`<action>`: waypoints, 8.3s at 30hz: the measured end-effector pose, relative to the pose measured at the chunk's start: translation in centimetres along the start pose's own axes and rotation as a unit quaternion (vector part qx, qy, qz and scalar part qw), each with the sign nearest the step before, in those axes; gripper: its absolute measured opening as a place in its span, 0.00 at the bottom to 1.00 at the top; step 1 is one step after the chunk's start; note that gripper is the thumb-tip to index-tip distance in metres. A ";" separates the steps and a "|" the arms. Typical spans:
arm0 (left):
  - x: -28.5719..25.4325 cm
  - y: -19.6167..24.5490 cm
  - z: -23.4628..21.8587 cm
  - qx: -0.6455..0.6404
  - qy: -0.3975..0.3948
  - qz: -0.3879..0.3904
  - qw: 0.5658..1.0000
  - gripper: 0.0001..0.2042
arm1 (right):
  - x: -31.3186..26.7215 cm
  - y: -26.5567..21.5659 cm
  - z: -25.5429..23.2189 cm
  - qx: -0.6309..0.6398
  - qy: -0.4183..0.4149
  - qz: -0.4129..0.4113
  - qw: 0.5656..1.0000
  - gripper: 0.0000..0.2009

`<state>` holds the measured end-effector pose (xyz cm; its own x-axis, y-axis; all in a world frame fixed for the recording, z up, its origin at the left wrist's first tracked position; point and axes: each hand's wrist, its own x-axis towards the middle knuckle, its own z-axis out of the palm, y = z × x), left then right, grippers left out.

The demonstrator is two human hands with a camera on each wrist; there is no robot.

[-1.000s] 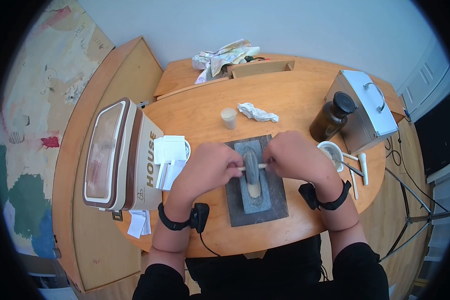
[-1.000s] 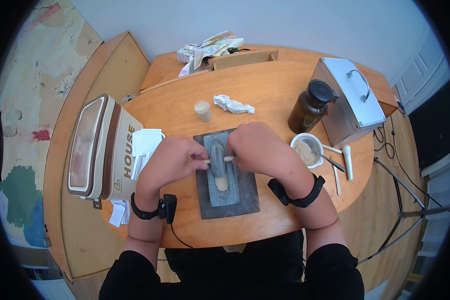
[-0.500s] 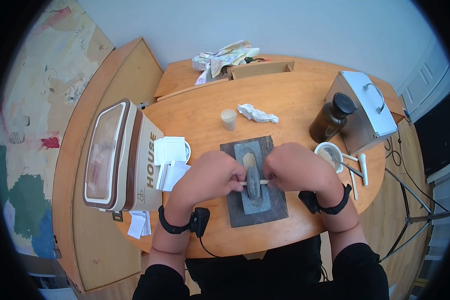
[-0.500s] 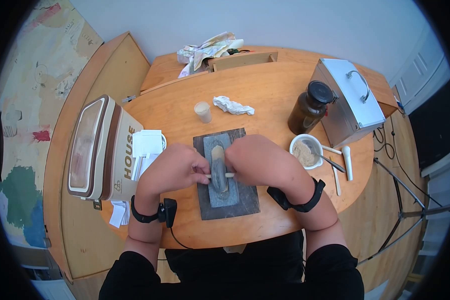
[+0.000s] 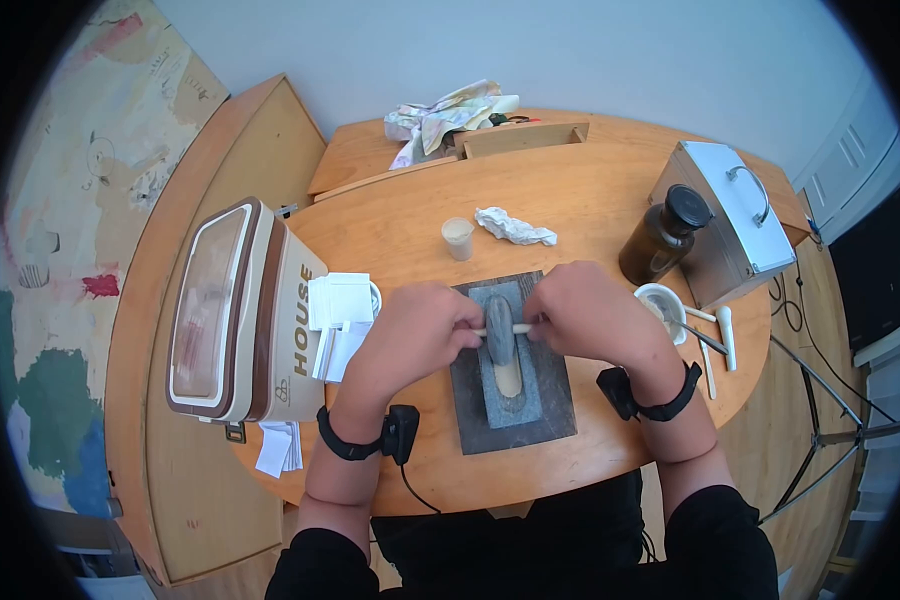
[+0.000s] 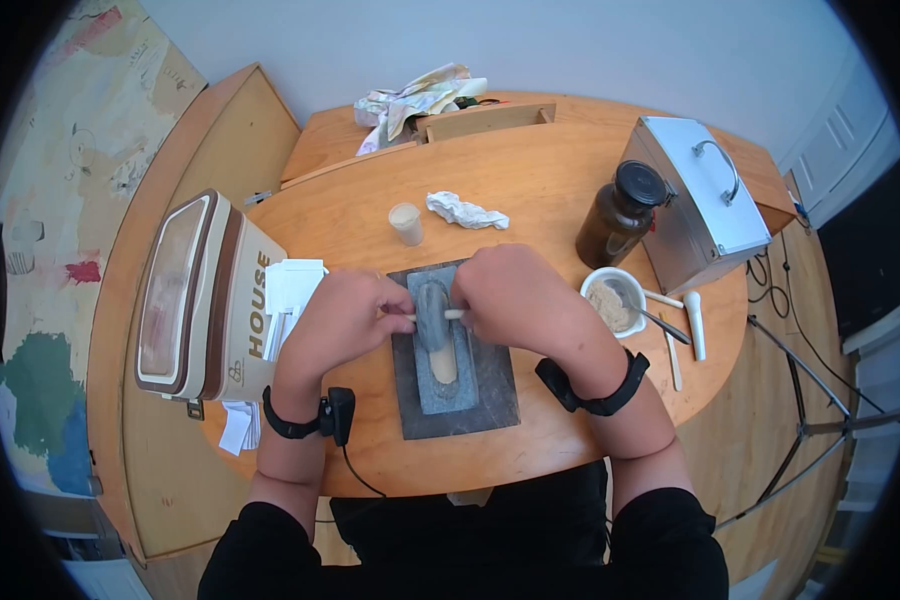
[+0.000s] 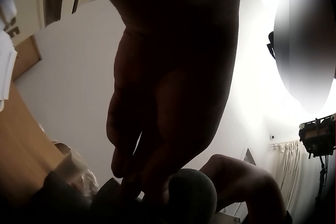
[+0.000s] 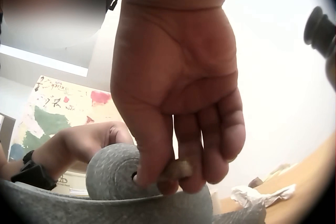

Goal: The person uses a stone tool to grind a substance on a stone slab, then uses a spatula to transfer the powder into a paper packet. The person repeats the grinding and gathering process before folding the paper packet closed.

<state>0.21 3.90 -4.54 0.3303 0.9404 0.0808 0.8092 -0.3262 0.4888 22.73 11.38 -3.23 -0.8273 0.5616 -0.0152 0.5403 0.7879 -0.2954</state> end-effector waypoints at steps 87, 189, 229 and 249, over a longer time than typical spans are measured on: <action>-0.6 0.8 -0.2 0.019 -0.082 0.018 0.996 0.08 | -0.8 -0.5 0.4 -0.012 -0.022 -0.027 0.999 0.04; 0.0 0.0 -0.3 0.001 -0.013 0.001 1.000 0.08 | -0.4 -0.5 0.3 -0.036 -0.009 0.001 0.999 0.03; -0.5 1.3 -0.7 -0.036 -0.135 0.023 0.990 0.11 | -1.3 -0.7 -0.6 0.004 -0.095 -0.043 0.995 0.05; 0.2 -0.1 -0.4 0.009 0.041 0.005 0.999 0.08 | 0.0 0.7 0.2 -0.023 0.069 -0.009 0.997 0.04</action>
<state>0.04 4.14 -4.22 0.2974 0.9419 0.1564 0.8154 -0.3357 0.4715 23.09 11.92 -3.65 -0.8092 0.5746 0.1224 0.5348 0.8067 -0.2512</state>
